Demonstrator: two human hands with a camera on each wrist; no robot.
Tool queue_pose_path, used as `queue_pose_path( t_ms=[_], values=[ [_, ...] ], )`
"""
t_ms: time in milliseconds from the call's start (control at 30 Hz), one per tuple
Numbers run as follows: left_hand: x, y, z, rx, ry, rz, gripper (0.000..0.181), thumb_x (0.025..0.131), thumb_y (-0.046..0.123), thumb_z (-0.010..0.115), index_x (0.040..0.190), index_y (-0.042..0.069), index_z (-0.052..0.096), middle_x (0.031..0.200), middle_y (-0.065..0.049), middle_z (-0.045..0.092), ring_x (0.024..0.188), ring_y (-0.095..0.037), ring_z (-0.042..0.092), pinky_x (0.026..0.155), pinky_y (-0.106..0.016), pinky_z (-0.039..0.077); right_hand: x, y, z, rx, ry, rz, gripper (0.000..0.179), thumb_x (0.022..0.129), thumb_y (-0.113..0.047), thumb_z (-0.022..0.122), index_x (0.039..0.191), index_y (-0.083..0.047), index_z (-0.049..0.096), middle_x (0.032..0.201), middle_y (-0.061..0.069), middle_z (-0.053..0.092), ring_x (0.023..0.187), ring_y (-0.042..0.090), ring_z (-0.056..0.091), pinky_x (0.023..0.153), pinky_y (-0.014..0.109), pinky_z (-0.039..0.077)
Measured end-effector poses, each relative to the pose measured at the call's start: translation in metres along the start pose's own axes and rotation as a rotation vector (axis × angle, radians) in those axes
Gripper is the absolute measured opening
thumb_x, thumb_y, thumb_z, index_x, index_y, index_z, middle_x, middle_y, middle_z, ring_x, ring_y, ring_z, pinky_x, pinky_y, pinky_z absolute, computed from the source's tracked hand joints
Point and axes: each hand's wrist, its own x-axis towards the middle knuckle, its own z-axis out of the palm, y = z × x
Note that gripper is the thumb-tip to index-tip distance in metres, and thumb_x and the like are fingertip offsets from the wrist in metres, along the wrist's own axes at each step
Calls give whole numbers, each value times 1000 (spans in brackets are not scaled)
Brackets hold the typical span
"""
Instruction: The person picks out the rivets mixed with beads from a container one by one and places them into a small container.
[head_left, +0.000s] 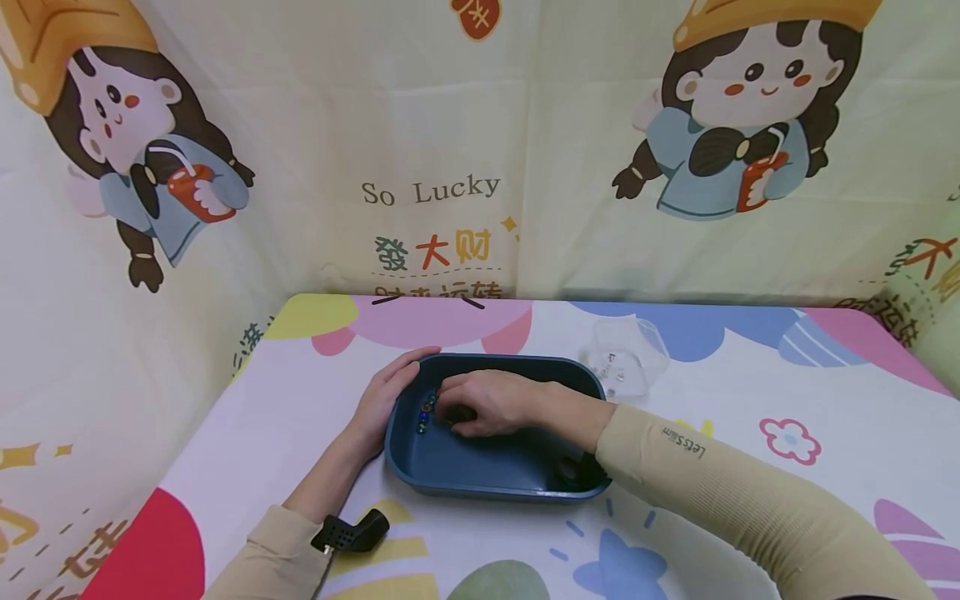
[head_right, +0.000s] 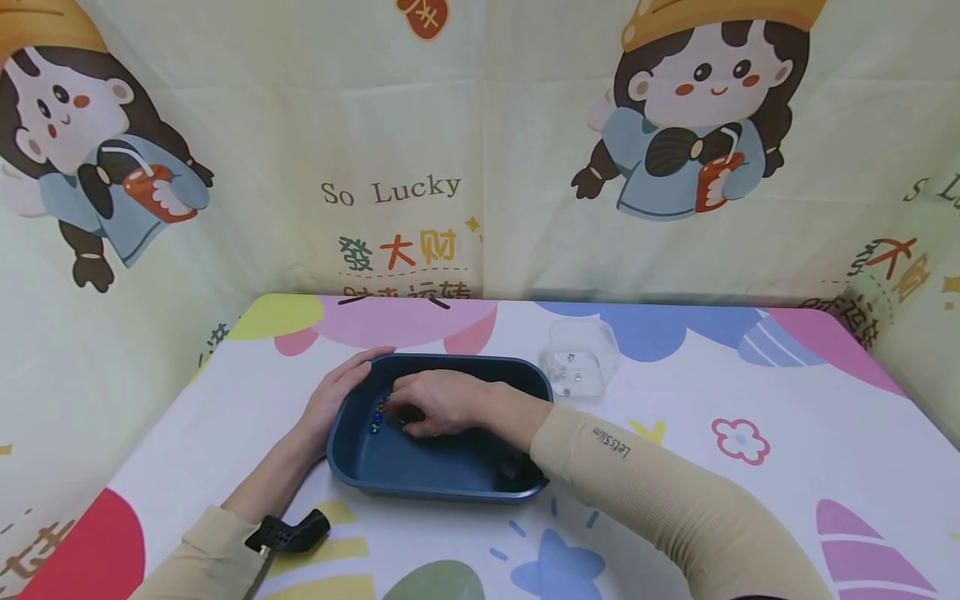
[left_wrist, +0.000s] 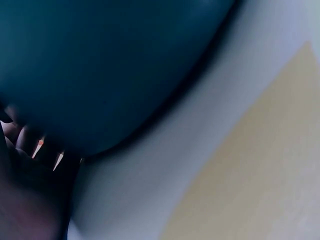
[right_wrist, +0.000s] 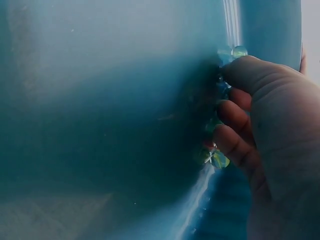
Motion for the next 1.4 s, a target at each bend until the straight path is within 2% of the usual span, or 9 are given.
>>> queue_pose_path(
  t_ms=[167,267,467,633,933,1200,1400],
  values=[
    [-1,1,0,-6,-2,3,45,110,28,37,149,8,48,148,-12,51,134,-28,49,106,-32,43,1,-1,0,6,-25,5,18,96,-17,71,113,-12,73,112,1,63,90,10,57,82,16,48],
    [-1,1,0,-15,-2,3,44,110,27,37,149,8,48,147,-12,51,134,-28,49,106,-31,44,1,0,-1,19,-33,2,15,96,-15,71,110,-12,74,108,0,63,89,9,57,81,15,48],
    [0,0,1,-9,-6,4,45,111,28,37,149,7,48,147,-13,51,134,-29,49,109,-39,41,0,-1,-2,29,-49,18,12,96,-14,71,107,-11,73,102,-1,64,86,9,56,80,15,48],
    [0,0,1,0,-7,5,46,111,28,37,149,6,47,148,-14,50,135,-28,48,110,-37,40,-1,-2,-3,31,-59,49,12,96,-13,71,108,-10,73,95,-2,64,83,9,56,77,15,48],
    [0,-1,0,1,-6,5,46,111,28,36,150,5,46,150,-14,48,137,-29,45,115,-45,33,-1,-2,-2,41,-55,23,7,95,-10,70,102,-10,71,88,-4,61,79,8,55,72,15,47],
    [-1,-1,0,3,-9,4,47,111,28,36,150,5,46,150,-14,48,137,-29,45,112,-38,37,0,-3,-2,48,-78,39,4,93,-10,71,96,-13,70,83,-6,59,76,7,54,69,15,47],
    [-1,0,0,13,-1,6,46,111,28,36,150,5,47,150,-14,48,138,-28,44,115,-44,33,-1,-3,-3,65,-93,60,7,91,-10,70,91,-16,67,81,-7,57,73,7,54,66,16,48]
  ],
)
